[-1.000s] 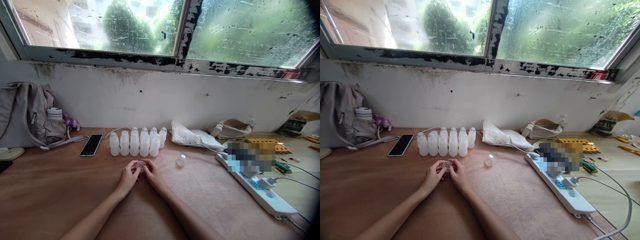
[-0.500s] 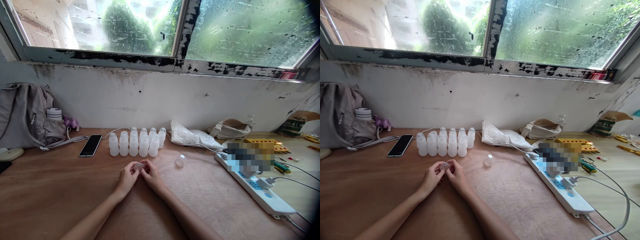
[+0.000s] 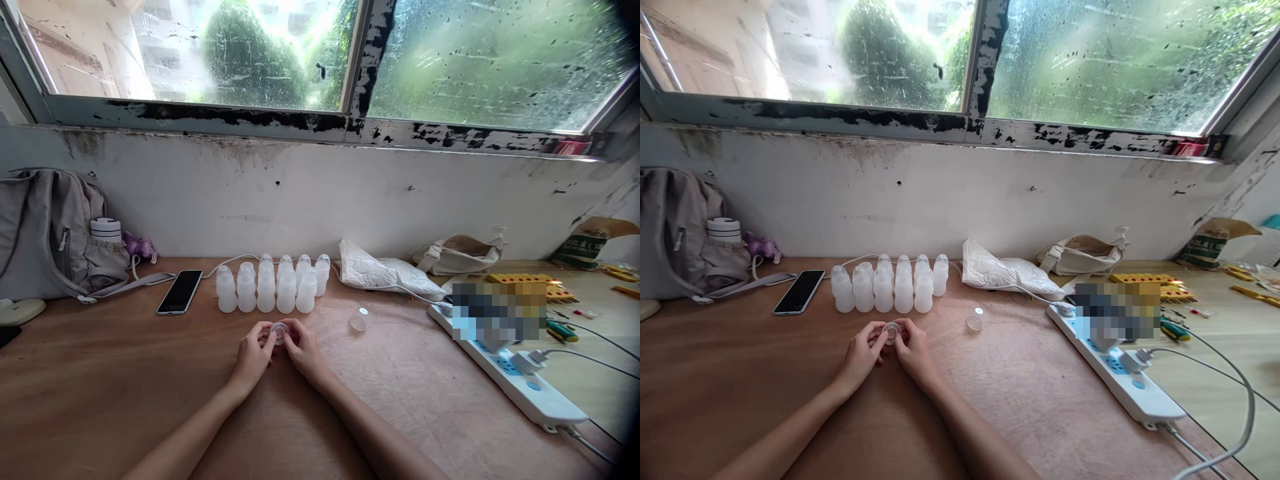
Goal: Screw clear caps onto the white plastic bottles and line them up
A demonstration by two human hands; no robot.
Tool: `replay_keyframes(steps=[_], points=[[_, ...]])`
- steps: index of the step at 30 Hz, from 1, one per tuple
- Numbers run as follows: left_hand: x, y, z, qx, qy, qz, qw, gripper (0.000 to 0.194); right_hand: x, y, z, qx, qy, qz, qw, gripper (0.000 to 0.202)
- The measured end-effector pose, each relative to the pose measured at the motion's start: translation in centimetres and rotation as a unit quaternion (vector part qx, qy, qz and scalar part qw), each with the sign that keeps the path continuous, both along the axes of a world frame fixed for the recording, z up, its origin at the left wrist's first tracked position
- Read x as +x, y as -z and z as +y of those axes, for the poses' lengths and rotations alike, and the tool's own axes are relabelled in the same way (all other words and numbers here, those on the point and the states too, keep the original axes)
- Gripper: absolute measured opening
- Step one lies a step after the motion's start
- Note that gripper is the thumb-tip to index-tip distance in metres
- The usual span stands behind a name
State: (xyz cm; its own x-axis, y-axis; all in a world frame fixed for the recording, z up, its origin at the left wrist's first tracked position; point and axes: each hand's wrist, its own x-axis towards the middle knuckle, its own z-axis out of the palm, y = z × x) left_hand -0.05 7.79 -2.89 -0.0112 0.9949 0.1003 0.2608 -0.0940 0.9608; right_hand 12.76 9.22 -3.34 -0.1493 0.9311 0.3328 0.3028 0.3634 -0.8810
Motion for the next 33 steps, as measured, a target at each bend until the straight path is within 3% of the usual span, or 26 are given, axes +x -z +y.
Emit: replay_keyframes(steps=[12,22,33], points=[[0.04,-0.21,-0.42,0.07,-0.009,0.121,0.99,0.01,-0.34,-0.41,-0.29,0.004,0.009,-0.025,1.0,0.015],[-0.01,-0.27,-0.13,0.066,-0.017,0.091,0.994,0.018,-0.1,-0.33,-0.25,-0.011,-0.001,0.016,1.0,0.016],[-0.05,-0.1,-0.06,0.059,-0.023,0.102,0.993,0.013,-0.35,-0.6,-0.63,0.016,-0.004,-0.019,1.0,0.012]])
